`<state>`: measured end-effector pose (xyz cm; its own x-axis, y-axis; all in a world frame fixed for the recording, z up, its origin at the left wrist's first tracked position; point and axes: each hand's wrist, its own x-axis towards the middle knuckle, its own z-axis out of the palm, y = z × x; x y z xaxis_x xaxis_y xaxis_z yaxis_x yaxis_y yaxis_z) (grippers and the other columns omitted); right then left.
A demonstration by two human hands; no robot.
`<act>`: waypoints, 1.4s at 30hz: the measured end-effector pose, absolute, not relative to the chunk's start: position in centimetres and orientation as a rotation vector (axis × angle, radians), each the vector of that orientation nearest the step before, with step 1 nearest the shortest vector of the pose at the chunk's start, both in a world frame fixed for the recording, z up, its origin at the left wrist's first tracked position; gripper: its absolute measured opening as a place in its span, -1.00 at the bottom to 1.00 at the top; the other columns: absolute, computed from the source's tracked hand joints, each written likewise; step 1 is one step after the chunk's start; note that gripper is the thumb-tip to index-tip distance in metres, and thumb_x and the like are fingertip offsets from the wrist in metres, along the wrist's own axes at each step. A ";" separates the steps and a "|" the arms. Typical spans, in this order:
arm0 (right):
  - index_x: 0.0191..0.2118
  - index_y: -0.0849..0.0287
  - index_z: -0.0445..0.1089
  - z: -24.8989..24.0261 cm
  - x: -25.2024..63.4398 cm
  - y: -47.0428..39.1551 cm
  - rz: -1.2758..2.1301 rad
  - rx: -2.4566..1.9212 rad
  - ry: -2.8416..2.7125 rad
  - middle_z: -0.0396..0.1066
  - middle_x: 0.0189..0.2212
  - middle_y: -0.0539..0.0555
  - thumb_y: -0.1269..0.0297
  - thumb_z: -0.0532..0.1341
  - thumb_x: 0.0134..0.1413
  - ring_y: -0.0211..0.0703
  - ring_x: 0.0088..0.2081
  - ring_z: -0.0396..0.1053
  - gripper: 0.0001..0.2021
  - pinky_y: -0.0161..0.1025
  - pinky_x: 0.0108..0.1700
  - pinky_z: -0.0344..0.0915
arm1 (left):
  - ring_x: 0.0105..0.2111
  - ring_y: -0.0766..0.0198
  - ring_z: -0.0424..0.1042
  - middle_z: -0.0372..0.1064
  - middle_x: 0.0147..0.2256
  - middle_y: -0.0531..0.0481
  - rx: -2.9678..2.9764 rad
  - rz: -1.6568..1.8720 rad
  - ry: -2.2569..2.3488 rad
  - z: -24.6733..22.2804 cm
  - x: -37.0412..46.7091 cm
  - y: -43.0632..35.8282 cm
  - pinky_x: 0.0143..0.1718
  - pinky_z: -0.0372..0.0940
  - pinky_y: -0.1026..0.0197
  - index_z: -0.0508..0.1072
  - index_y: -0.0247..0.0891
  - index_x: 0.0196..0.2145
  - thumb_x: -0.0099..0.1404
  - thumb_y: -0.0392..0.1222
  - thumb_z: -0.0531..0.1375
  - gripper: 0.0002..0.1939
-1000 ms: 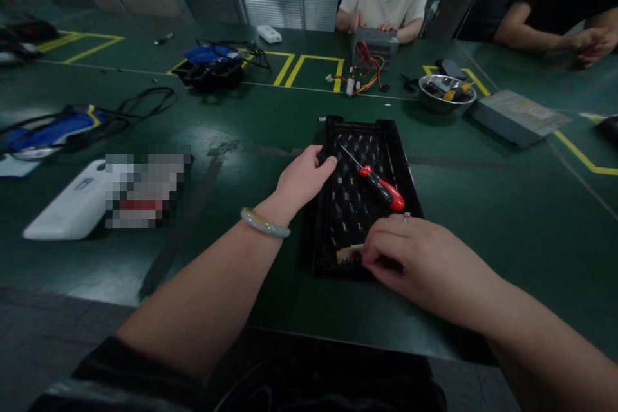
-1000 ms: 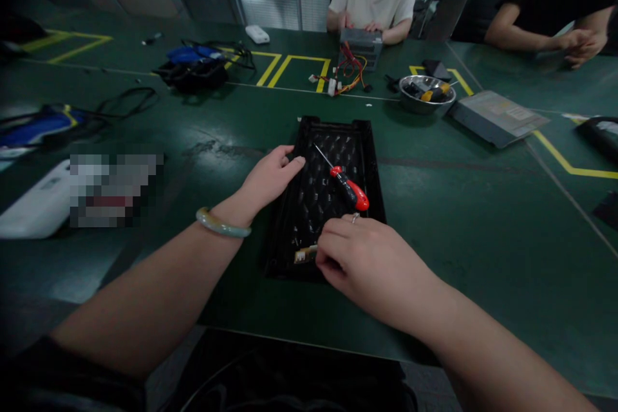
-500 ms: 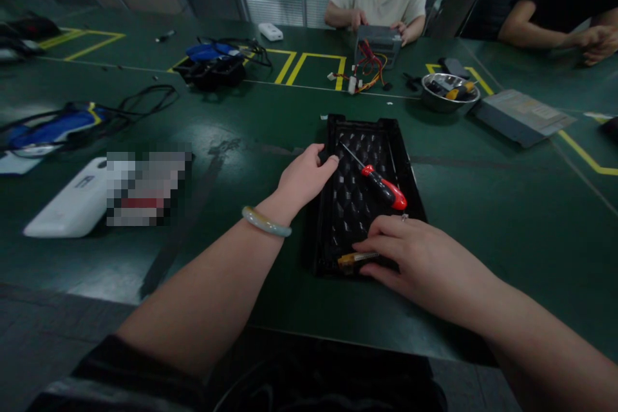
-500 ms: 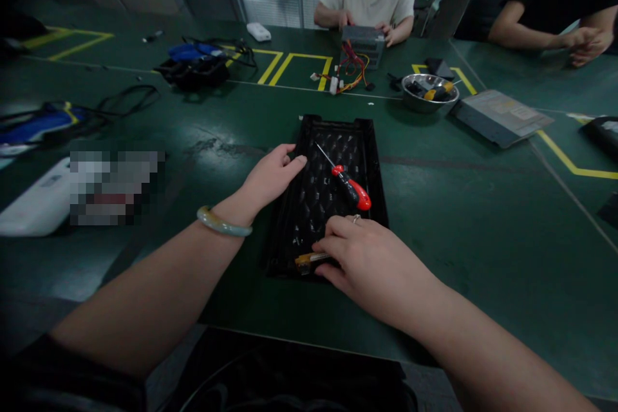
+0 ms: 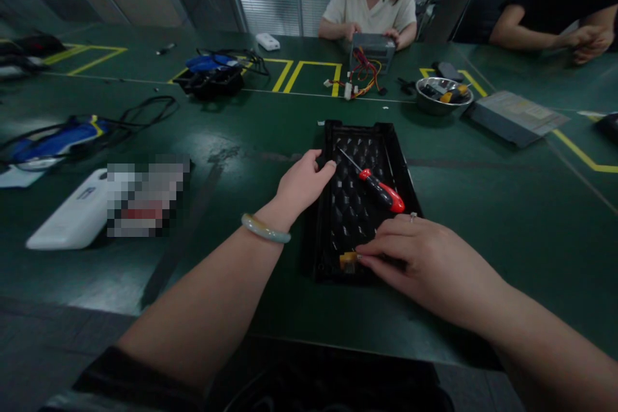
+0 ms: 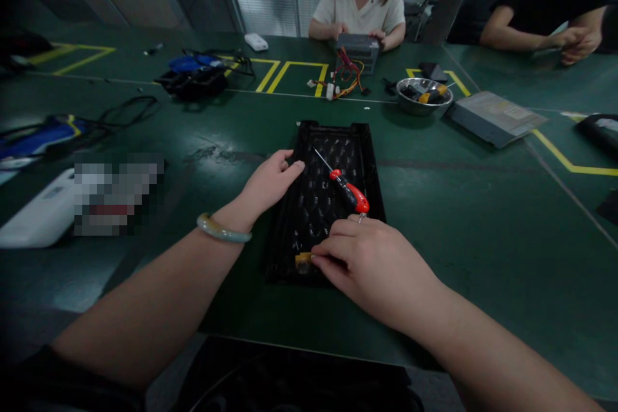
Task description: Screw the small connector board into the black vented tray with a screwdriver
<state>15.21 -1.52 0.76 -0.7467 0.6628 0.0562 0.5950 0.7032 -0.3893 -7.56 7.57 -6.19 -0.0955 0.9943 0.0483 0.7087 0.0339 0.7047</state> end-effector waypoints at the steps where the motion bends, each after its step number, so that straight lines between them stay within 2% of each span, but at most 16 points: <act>1: -0.19 0.04 0.55 0.8 15.2 -1.6 0.556 -1.030 -2.711 0.45 -0.28 -0.01 0.25 0.18 0.27 -0.23 -0.23 0.39 -0.83 -0.21 -0.12 0.31 | -0.41 0.22 0.37 0.43 -0.35 0.01 1.718 0.812 1.857 -6.2 -7.6 7.6 -0.43 0.12 0.20 0.31 -0.22 0.15 0.37 0.15 0.05 -0.46; 8: -0.23 0.04 0.59 0.8 15.0 -2.0 0.644 -1.119 -2.784 0.38 -0.34 0.01 0.28 0.21 0.23 -0.30 -0.37 0.36 -0.83 -0.32 -0.32 0.30 | -0.39 0.23 0.38 0.43 -0.33 0.00 1.720 0.809 1.850 -6.2 -7.6 7.6 -0.37 0.17 0.19 0.31 -0.22 0.16 0.36 0.15 0.05 -0.45; 17: -0.20 0.07 0.57 0.4 14.8 -1.9 0.620 -1.027 -2.824 0.40 -0.34 0.01 0.29 0.17 0.27 -0.28 -0.33 0.38 -0.81 -0.31 -0.28 0.30 | -0.40 0.23 0.38 0.42 -0.35 0.01 1.739 0.816 1.851 -6.2 -7.6 7.7 -0.34 0.19 0.18 0.32 -0.24 0.15 0.37 0.14 0.06 -0.46; 28: -0.27 0.10 0.56 0.3 14.8 -2.1 0.548 -1.007 -2.850 0.39 -0.37 0.00 0.31 0.18 0.26 -0.29 -0.34 0.37 -0.82 -0.29 -0.29 0.24 | -0.41 0.24 0.36 0.43 -0.36 0.02 1.717 0.823 1.837 -6.2 -7.5 7.7 -0.37 0.20 0.19 0.33 -0.21 0.13 0.37 0.12 0.06 -0.50; 42: -0.23 0.03 0.55 0.1 14.8 -2.1 0.575 -1.026 -2.841 0.43 -0.37 -0.04 0.29 0.16 0.28 -0.24 -0.30 0.38 -0.82 -0.24 -0.24 0.24 | -0.42 0.26 0.35 0.41 -0.38 0.03 1.715 0.844 1.824 -6.3 -7.6 7.5 -0.38 0.17 0.18 0.34 -0.22 0.14 0.36 0.14 0.05 -0.48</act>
